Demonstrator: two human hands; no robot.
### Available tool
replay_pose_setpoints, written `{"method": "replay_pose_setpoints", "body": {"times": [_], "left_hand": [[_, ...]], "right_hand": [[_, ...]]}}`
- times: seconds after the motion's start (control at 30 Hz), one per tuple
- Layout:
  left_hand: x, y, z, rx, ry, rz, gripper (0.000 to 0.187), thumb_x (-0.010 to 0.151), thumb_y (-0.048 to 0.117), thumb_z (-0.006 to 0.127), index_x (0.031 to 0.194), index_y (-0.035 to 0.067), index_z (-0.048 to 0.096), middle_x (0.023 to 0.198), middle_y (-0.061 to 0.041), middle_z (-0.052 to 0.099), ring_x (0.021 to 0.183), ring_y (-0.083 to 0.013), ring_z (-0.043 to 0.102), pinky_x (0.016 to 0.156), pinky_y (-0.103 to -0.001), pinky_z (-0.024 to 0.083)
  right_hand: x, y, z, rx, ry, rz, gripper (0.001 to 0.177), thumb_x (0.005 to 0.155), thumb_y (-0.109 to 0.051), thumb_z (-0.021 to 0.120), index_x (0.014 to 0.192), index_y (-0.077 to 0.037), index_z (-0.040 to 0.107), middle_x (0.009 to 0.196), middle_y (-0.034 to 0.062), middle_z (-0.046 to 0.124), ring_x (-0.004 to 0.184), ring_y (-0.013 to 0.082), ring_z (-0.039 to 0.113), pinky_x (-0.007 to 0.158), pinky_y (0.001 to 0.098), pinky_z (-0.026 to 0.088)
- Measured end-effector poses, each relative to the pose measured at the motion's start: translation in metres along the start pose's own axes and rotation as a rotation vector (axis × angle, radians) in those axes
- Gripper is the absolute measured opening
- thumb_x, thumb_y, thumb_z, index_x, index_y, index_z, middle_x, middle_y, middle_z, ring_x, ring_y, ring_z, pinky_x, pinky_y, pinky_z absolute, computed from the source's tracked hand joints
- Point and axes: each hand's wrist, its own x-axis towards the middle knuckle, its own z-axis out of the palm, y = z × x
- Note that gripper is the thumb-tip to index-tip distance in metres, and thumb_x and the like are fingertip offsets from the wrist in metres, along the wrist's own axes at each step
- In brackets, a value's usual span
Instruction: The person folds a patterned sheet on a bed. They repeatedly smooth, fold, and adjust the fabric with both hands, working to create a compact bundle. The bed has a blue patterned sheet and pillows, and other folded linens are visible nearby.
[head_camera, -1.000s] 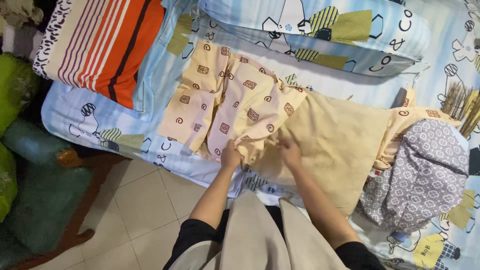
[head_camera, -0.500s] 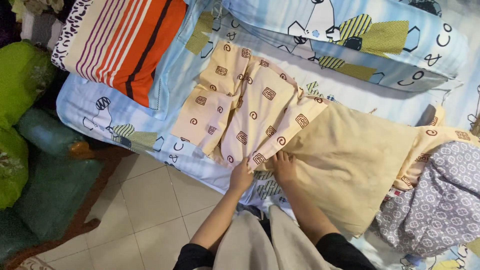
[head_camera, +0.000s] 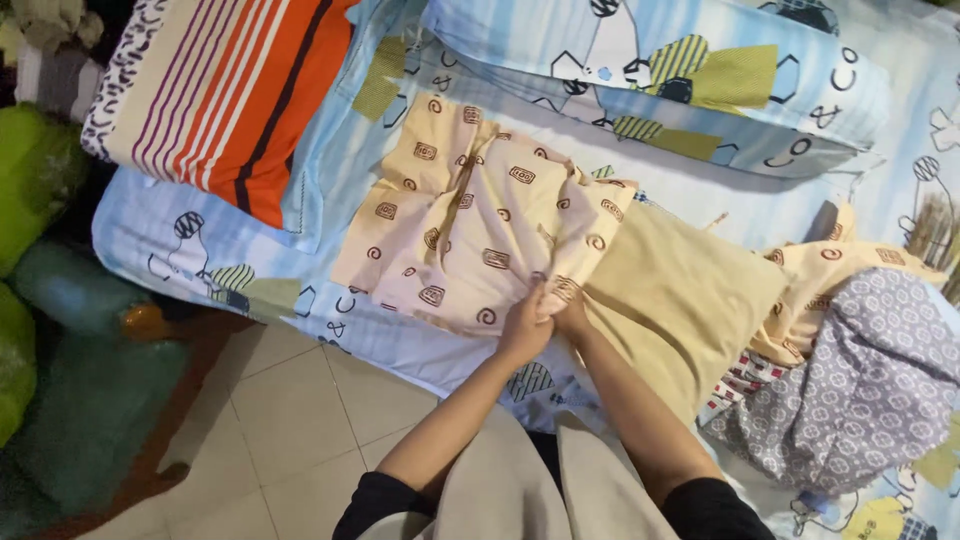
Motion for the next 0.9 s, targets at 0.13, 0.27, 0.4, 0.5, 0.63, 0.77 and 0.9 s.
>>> {"method": "replay_pose_setpoints", "body": {"times": [0.13, 0.27, 0.4, 0.5, 0.63, 0.77, 0.9], "left_hand": [[0.015, -0.029, 0.028, 0.029, -0.180, 0.097, 0.067, 0.077, 0.006, 0.061, 0.144, 0.011, 0.056, 0.123, -0.028, 0.068, 0.120, -0.0483, 0.062, 0.104, -0.056, 0.051], [0.021, -0.056, 0.003, 0.104, 0.041, -0.064, 0.050, 0.088, 0.011, 0.060, 0.138, 0.017, 0.055, 0.120, -0.027, 0.069, 0.113, -0.0514, 0.064, 0.099, -0.060, 0.051], [0.016, -0.048, -0.014, 0.220, -0.063, -0.320, 0.055, 0.095, 0.016, 0.056, 0.147, 0.028, 0.041, 0.119, -0.023, 0.069, 0.121, -0.0463, 0.063, 0.106, -0.055, 0.048], [0.012, -0.099, 0.026, 0.378, -0.185, -0.104, 0.062, 0.090, 0.013, 0.061, 0.148, 0.026, 0.045, 0.110, -0.019, 0.069, 0.111, -0.0434, 0.068, 0.096, -0.054, 0.055], [0.002, -0.045, 0.039, 0.329, -0.368, 0.043, 0.071, 0.090, 0.013, 0.064, 0.154, 0.030, 0.041, 0.128, -0.023, 0.064, 0.121, -0.0447, 0.062, 0.101, -0.055, 0.052], [0.019, -0.059, 0.051, 0.358, -0.535, 0.020, 0.065, 0.094, 0.020, 0.058, 0.154, 0.033, 0.037, 0.139, -0.024, 0.058, 0.130, -0.0426, 0.057, 0.110, -0.054, 0.046], [0.035, -0.009, 0.008, 0.447, -0.787, -0.121, 0.075, 0.087, 0.053, 0.063, 0.152, 0.025, 0.039, 0.133, -0.033, 0.061, 0.129, -0.0502, 0.056, 0.112, -0.057, 0.042]], "right_hand": [[-0.020, -0.012, -0.011, 0.013, -0.017, 0.100, 0.031, 0.073, -0.011, 0.076, 0.103, -0.004, 0.077, 0.098, 0.0191, 0.076, 0.103, 0.0395, 0.071, 0.098, 0.0537, 0.049], [-0.036, -0.032, -0.023, 0.059, -0.116, 0.282, 0.034, 0.077, -0.029, 0.079, 0.108, -0.017, 0.074, 0.103, 0.0074, 0.074, 0.108, 0.0325, 0.067, 0.094, 0.0518, 0.047], [-0.055, -0.011, -0.046, 0.004, 0.013, 0.484, 0.046, 0.080, -0.029, 0.081, 0.123, -0.017, 0.069, 0.113, 0.0163, 0.065, 0.114, 0.0427, 0.064, 0.093, 0.0550, 0.053], [-0.050, -0.042, -0.091, -0.228, 0.146, 0.563, 0.067, 0.071, -0.031, 0.087, 0.132, -0.022, 0.061, 0.122, 0.0109, 0.060, 0.116, 0.0391, 0.063, 0.097, 0.0530, 0.053], [-0.056, 0.022, -0.077, -0.190, 0.106, 0.839, 0.077, 0.081, -0.029, 0.084, 0.150, -0.021, 0.051, 0.144, 0.0147, 0.051, 0.138, 0.0412, 0.044, 0.112, 0.0641, 0.036], [-0.057, 0.061, -0.067, -0.248, 0.136, 0.772, 0.037, 0.085, -0.028, 0.078, 0.122, -0.026, 0.069, 0.115, 0.0020, 0.067, 0.112, 0.0304, 0.064, 0.090, 0.0519, 0.053], [-0.060, 0.049, -0.081, -0.133, 0.146, 0.725, 0.034, 0.086, -0.034, 0.077, 0.119, -0.030, 0.074, 0.111, 0.0049, 0.070, 0.108, 0.0328, 0.069, 0.089, 0.0483, 0.057]]}}
